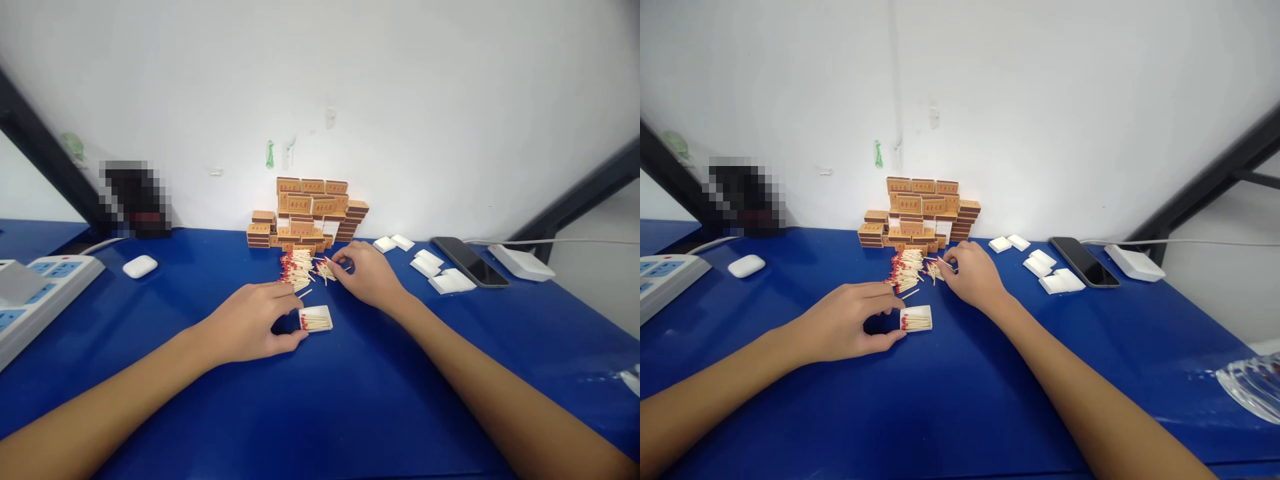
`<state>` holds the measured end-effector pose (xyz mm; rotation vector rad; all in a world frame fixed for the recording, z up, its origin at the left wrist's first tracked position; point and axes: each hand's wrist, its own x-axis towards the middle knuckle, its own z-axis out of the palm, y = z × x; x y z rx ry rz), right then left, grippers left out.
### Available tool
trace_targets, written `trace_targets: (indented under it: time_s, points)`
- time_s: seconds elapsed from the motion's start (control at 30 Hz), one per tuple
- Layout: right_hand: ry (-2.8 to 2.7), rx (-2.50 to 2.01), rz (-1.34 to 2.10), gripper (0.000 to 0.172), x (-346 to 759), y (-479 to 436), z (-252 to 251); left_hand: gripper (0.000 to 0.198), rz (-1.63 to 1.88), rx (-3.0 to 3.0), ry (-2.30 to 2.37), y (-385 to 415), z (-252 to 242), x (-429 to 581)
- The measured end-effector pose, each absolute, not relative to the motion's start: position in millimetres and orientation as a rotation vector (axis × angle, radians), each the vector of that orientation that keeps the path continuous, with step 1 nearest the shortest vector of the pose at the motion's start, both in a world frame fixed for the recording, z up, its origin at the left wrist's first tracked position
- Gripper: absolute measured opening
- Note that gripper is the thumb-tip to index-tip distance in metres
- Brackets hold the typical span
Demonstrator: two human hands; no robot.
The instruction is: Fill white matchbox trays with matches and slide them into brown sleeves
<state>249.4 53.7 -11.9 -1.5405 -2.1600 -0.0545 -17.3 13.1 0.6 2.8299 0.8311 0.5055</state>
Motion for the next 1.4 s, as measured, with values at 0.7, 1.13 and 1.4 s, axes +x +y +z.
trace_targets:
  time_s: [0.7, 1.13, 1.4]
  points:
    - [-2.473, -1.673, -0.181, 0.019, 259.1, 44.1, 2.0, 0.024, 0.498, 2.824, 0.850, 13.9, 0.8, -16.6]
    - [-2.485, -1.374, -0.053, 0.021, 270.3, 33.0, 12.3, 0.024, 0.508, 2.819, 0.864, 17.1, 3.2, -19.7]
    - [-2.563, -1.131, 0.100, 0.020, 254.8, 9.1, 31.2, 0.022, 0.534, 2.828, 0.881, 18.1, 3.9, -19.8]
